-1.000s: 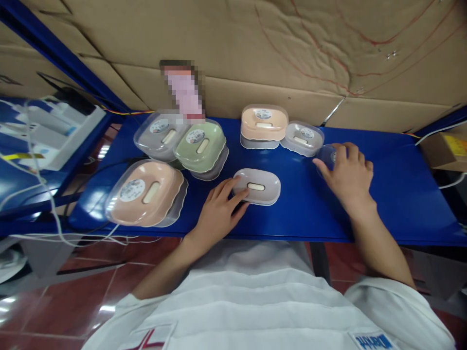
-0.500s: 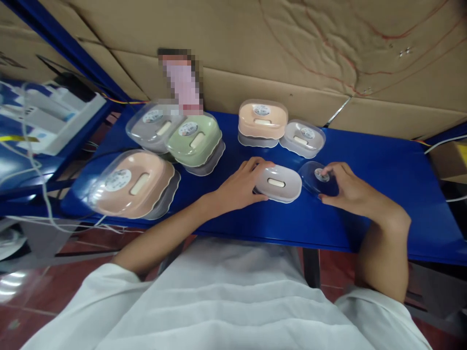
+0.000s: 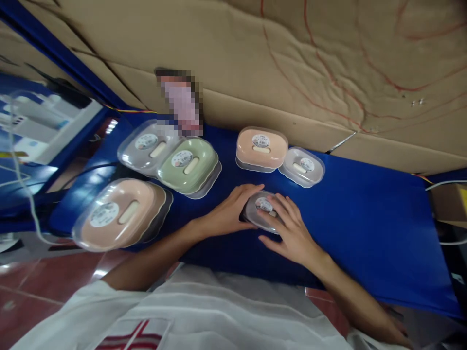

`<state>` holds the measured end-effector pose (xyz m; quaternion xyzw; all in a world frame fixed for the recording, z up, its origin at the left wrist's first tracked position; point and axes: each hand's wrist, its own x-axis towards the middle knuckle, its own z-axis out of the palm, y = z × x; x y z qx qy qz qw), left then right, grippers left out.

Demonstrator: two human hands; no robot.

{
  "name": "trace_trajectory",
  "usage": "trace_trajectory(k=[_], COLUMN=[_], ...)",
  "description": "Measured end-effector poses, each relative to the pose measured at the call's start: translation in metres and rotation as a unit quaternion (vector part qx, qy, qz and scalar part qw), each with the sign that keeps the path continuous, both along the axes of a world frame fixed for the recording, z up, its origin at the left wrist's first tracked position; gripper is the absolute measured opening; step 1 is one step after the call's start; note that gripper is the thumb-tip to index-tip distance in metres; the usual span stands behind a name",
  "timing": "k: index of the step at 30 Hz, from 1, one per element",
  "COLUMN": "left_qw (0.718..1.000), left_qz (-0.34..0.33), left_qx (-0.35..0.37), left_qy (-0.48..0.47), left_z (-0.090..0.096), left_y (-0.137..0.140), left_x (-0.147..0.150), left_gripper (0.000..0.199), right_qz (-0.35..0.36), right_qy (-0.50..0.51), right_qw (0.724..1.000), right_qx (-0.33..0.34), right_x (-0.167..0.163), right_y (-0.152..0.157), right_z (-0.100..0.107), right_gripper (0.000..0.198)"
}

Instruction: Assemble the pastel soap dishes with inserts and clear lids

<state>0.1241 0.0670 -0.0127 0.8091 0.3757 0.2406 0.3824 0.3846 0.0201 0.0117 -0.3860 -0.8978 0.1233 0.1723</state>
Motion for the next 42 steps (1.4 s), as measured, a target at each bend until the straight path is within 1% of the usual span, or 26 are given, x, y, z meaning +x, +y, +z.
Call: trace_trajectory(k=[2,6,10,13,16,22,24,27,31,33,36,38,42], left_qw=[1.000,1.000,0.999,0.999,0.999,1.000,0.999,0.998,0.995,0.992,0.987,0.983,0.977], left_qz=[0.000,0.002,0.010,0.026,0.028,0.022,0.015,0.004,0.015,0.019,0.024,0.034,0.049], left_qx=[-0.001,0.004,-0.020,-0.029,-0.023,-0.001,0.011,0.035,0.076,0.101,0.139,0.161,0.201], left_qy=[0.001,-0.010,-0.023,-0.018,-0.011,0.018,0.028,0.047,0.063,0.070,0.082,0.084,0.060], left_z=[0.000,-0.001,0.001,0.004,0.004,0.005,0.006,0.007,0.007,0.010,0.018,0.024,0.028], left_y=[0.002,0.003,0.001,-0.002,-0.003,-0.003,-0.003,-0.003,-0.005,-0.007,-0.007,-0.008,-0.012], left_x=[-0.002,-0.004,-0.002,0.000,0.000,-0.004,-0.005,-0.004,-0.001,0.000,0.000,-0.001,-0.001], left_gripper=[0.114,0.103,0.095,0.097,0.101,0.108,0.106,0.098,0.094,0.090,0.078,0.071,0.063], right_qz=[-0.006,-0.009,-0.063,-0.092,-0.100,-0.068,-0.067,-0.082,-0.116,-0.138,-0.164,-0.158,-0.108], right_qy=[-0.009,-0.031,-0.032,-0.038,-0.042,-0.028,-0.028,-0.012,0.001,-0.007,-0.004,0.000,0.000], right_qw=[1.000,0.998,0.996,0.993,0.992,0.995,0.995,0.994,0.990,0.986,0.981,0.981,0.988], right_qx=[0.029,0.046,0.062,0.064,0.065,0.066,0.066,0.068,0.082,0.091,0.107,0.110,0.112], right_x=[0.000,0.011,0.010,0.007,0.006,0.006,0.006,0.006,0.011,0.015,0.022,0.026,0.030], right_y=[0.005,0.011,0.004,-0.003,-0.004,0.001,0.002,0.002,0.005,0.008,0.015,0.021,0.031], right_z=[-0.006,-0.011,-0.016,-0.019,-0.020,-0.019,-0.021,-0.026,-0.035,-0.039,-0.040,-0.039,-0.036], right_gripper=[0.057,0.062,0.073,0.082,0.085,0.087,0.087,0.084,0.085,0.086,0.085,0.083,0.078])
